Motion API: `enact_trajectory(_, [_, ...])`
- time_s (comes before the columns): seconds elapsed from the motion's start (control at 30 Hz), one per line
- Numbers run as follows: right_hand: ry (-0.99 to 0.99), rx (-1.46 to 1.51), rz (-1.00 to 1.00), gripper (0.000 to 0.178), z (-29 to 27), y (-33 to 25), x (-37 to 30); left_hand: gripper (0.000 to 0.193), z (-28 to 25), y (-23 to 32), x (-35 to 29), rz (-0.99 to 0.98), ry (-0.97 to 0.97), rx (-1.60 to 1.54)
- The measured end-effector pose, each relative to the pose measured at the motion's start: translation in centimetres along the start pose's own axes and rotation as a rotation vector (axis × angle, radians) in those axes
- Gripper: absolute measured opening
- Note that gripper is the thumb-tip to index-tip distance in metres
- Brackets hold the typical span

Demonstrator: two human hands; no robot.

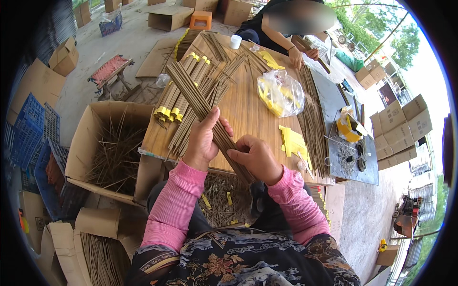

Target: The person gathers thin wooden sticks, aligns them into bundles, and secures them with yellow paper bands. They apply glue to the bands using a small stick and wrap them around the bundles, then place the finished bundles on the table.

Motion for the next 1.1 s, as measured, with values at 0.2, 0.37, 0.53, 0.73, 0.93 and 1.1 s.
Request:
enact_trajectory(0.2, [0.007, 0.042, -0.050, 0.027, 0.0, -0.3, 0.2, 0.034, 0.0, 0.3, -0.2, -0.017, 0.032, 0.026])
enact_trajectory(0.37, [0.002, -0.020, -0.059, 0.025, -0.2, -1.0, 0.1, 0.036, 0.3, 0.2, -0.2, -0.034, -0.007, 0.012])
enact_trajectory(0.53, [-0.021, 0.060, -0.014, 0.023, -0.1, -0.6, 0.2, 0.033, 0.2, 0.3, -0.1, -0.029, 0.006, -0.075])
enact_trajectory(0.73, [-0.043, 0.215, 0.023, 0.024, 0.2, 0.2, 0.3, 0.028, 0.3, 0.6, 0.2, -0.012, -0.055, -0.104])
enact_trajectory(0.93, [-0.028, 0.205, 0.008, 0.024, -0.4, 0.1, 0.3, 0.026, 0.3, 0.5, 0.4, -0.009, -0.051, -0.114])
enact_trajectory(1.1, [-0.064, 0.309, 0.077, 0.019, -0.9, 0.0, -0.2, 0.024, -0.6, 0.7, 0.6, 0.003, -0.004, -0.093])
Point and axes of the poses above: each hand's wrist, its own x-axis towards the middle knuckle, its own z-axis out of the palm, y = z × x, the point moved 10 cm from there along x, towards the middle knuckle, and after that the axes turned 3 degrees about -y, right-handed, at the moved point
